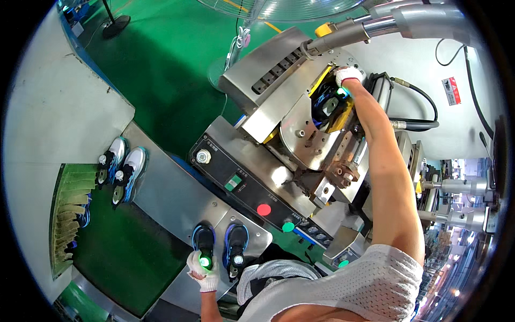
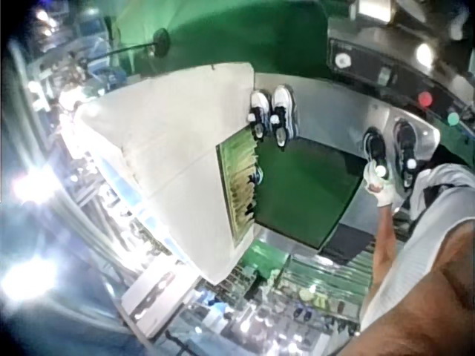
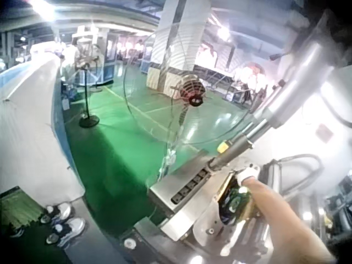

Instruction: The person repeatedly places blue and black sneaker uppers into a machine jig, presses a green button to activate the machine, and then removes the processed shoes. The shoes are then placed onto a metal rack. This cycle is repeated multiple times.

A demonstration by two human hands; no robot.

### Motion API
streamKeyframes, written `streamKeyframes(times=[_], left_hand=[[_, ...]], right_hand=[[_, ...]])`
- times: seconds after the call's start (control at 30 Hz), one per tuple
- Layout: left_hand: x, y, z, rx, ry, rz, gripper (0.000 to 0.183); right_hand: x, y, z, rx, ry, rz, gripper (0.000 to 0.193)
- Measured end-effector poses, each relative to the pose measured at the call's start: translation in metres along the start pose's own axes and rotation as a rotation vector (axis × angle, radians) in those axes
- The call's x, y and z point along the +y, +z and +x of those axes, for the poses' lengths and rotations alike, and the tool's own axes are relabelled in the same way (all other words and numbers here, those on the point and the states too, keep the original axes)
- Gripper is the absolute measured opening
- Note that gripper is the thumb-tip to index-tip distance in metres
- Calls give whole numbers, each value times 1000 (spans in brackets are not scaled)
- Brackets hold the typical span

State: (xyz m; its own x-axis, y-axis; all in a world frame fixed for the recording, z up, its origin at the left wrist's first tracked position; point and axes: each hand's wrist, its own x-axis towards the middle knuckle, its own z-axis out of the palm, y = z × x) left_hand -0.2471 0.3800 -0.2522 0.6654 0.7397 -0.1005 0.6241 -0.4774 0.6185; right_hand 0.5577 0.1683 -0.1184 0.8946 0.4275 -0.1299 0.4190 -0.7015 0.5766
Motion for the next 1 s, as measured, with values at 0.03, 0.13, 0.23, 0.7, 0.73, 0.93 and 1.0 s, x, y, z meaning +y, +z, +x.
streamKeyframes(times=[0.03,0.13,0.23,0.7,0.73,0.93,1.0], left_hand=[[1,-2,0,-17,-14,2,64],[3,1,3,52,13,4,59],[3,1,1,6,-37,36,62],[3,8,-1,97,76,2,58],[1,8,0,114,118,-23,58],[-2,3,-4,109,146,58,57],[-11,10,-1,133,186,48,61]], right_hand=[[-6,-6,-1,-25,47,29,30],[-19,-41,-3,-175,103,-28,37],[-3,-47,-17,-234,172,84,43],[-87,6,-59,64,694,727,39],[-81,18,-53,50,680,698,36],[-80,-23,-60,52,348,281,31],[-55,-16,-52,28,202,244,35]])
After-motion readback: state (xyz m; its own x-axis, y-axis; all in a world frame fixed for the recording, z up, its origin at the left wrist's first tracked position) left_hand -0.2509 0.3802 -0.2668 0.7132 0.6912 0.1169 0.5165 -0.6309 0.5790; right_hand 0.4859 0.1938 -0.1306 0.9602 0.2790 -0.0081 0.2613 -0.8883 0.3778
